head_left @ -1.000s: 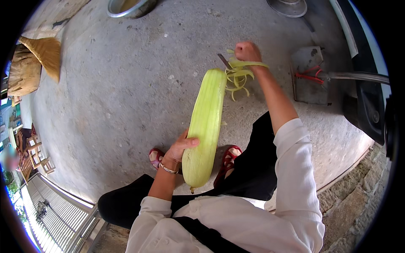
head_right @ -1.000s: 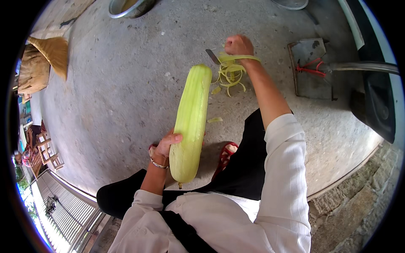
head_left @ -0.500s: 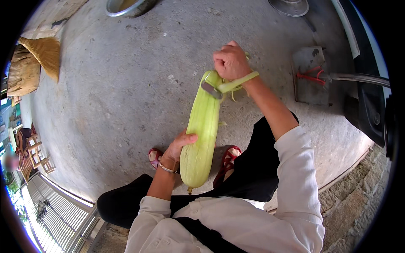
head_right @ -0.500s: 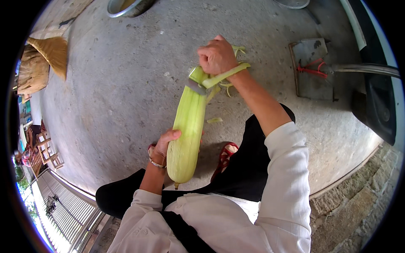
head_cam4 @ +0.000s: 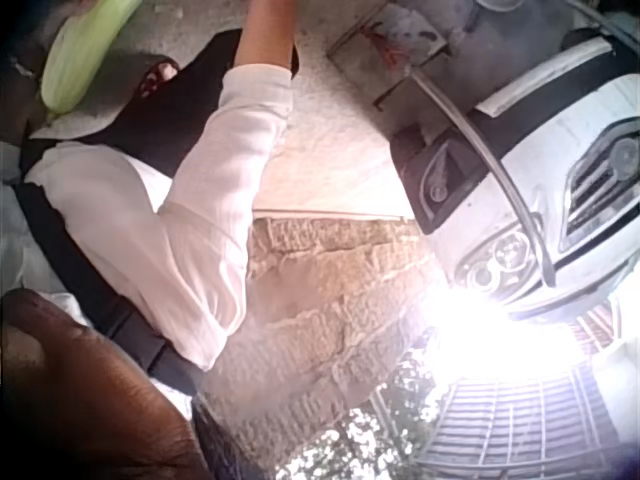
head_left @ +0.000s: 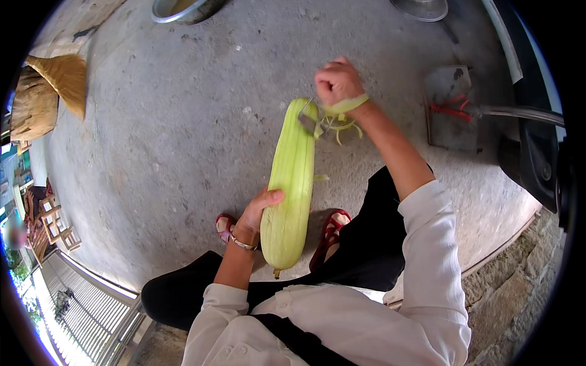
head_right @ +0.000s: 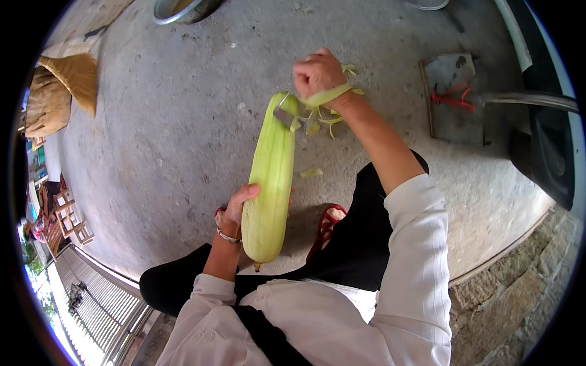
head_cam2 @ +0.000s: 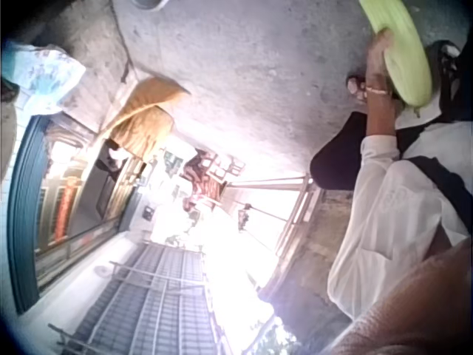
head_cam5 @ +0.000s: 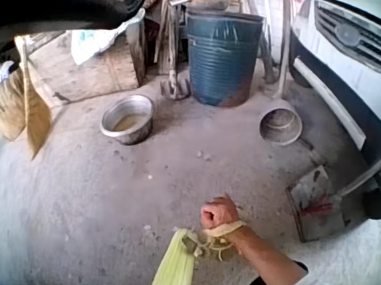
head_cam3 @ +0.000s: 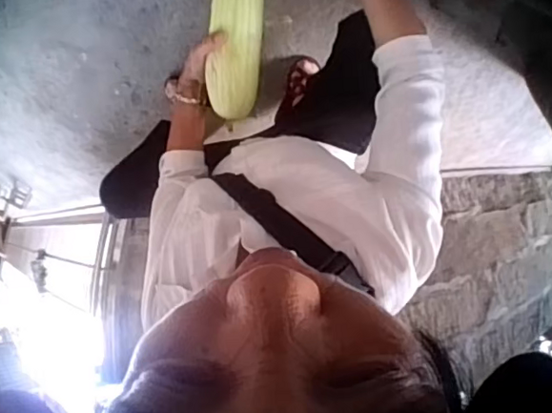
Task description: The person sits on the floor and peels a long, light-green vegetable using a handheld peeler. They hold the vegetable in their left hand and scrape the skin off with the peeler in their right hand, creating long strips of peel that fall onto the ground.
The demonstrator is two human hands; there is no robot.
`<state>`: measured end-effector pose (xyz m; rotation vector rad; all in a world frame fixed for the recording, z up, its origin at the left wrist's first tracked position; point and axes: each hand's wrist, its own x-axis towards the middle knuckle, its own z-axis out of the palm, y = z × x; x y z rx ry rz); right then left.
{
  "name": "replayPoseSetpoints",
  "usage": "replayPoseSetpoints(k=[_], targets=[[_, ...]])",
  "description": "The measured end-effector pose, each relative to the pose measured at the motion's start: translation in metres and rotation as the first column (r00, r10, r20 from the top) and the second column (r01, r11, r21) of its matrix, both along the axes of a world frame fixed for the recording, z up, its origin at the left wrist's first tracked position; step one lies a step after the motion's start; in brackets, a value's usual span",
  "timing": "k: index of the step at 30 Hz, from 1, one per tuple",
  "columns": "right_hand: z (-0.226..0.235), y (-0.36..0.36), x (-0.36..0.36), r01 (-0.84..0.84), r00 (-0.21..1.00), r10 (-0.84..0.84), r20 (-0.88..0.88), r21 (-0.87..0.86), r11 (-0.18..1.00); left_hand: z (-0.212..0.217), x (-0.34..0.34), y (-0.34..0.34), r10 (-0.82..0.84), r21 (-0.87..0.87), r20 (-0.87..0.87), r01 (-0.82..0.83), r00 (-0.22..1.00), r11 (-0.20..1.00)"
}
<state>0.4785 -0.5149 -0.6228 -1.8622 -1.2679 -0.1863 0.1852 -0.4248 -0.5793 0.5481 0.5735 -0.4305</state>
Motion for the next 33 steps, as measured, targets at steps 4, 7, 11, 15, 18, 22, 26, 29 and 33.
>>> replayPoseSetpoints(k=[4,7,11,15,18,22,26,29,33], targets=[[0.002,0.005,-0.007,-0.051,0.984,0.041,0.174,0.056,0.997,0.007,0.002,-0.003,0.012,-0.064,-0.027,-0.014,1.0,0.998],[-0.002,0.004,-0.001,-0.021,0.973,0.006,0.231,0.063,0.998,0.012,0.004,-0.003,0.01,-0.058,-0.046,-0.012,0.999,0.998],[-0.015,0.003,0.011,0.032,0.975,-0.05,0.218,0.082,0.996,0.009,0.002,0.0,0.023,-0.078,-0.065,-0.028,0.998,0.997],[-0.045,-0.025,0.045,0.282,0.958,-0.285,-0.036,-0.075,0.957,0.01,-0.001,0.002,0.01,-0.052,0.015,-0.009,1.0,0.999],[-0.025,-0.006,0.021,0.131,0.838,-0.139,-0.528,-0.052,0.99,0.011,0.002,0.0,0.015,-0.055,0.016,-0.015,1.0,0.998],[-0.001,0.008,-0.008,-0.069,0.997,0.067,0.047,0.026,0.997,0.001,0.001,0.0,0.012,-0.033,-0.054,-0.013,0.998,0.999],[0.001,0.01,-0.012,-0.064,0.99,0.058,0.128,0.042,0.997,0.008,0.002,0.002,0.006,-0.03,-0.064,-0.008,0.998,1.0],[-0.012,0.002,0.012,0.053,0.982,-0.055,0.18,0.013,0.999,0.004,0.0,0.003,-0.002,-0.052,-0.059,-0.001,0.998,0.999],[-0.05,-0.025,0.051,0.366,0.931,-0.361,0.059,-0.143,0.92,-0.002,-0.003,0.004,-0.037,-0.013,0.001,0.037,0.999,0.999]])
